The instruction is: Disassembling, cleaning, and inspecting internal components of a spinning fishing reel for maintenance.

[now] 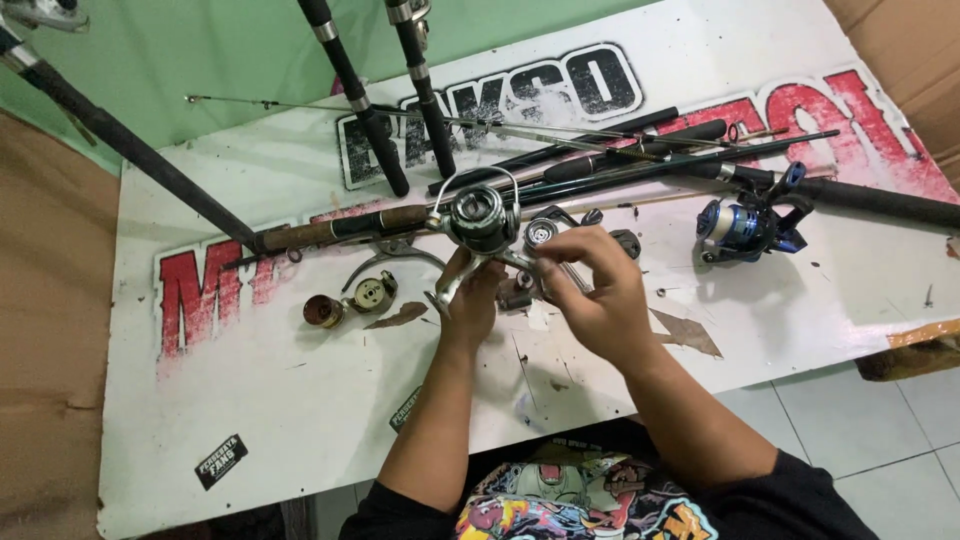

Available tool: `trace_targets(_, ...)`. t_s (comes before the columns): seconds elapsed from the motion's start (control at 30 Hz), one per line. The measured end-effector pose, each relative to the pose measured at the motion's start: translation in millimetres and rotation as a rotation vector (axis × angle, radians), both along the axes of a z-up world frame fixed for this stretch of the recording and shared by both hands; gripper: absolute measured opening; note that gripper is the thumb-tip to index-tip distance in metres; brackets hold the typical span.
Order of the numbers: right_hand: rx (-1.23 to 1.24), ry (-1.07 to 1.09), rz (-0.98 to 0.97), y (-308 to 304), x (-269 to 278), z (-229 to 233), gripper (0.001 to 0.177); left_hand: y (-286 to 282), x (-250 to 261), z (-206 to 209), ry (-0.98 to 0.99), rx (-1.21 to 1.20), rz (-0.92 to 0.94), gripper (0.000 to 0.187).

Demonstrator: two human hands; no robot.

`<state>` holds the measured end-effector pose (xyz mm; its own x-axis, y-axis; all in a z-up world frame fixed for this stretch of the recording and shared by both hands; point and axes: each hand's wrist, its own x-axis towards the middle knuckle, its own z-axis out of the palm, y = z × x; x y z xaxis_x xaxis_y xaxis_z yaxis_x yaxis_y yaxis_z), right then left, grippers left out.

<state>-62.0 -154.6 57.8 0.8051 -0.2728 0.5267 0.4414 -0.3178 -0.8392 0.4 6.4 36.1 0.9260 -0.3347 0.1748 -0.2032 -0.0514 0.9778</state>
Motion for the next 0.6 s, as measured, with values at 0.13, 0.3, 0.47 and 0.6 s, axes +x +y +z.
trace_targets(0.13, 0.004, 0.025, -0.070, -7, 1, 3, 0.019, -15, 7, -58, -0.018, -0.397, 0.123, 0.027)
trace_targets(0.3, 0.104, -0.023, -0.024, -8, 24, -11, 0.022, -12, 9, -67, -0.055, -0.275, 0.132, 0.028)
trace_targets(0.47, -0.108, -0.014, 0.073, 1, 53, -51, 0.041, -10, 15, -50, 0.113, -0.189, 0.204, 0.036)
trace_targets(0.6, -0.134, -0.021, -0.006, 21, 47, -46, 0.044, -7, 24, -52, 0.235, -0.125, 0.241, 0.044)
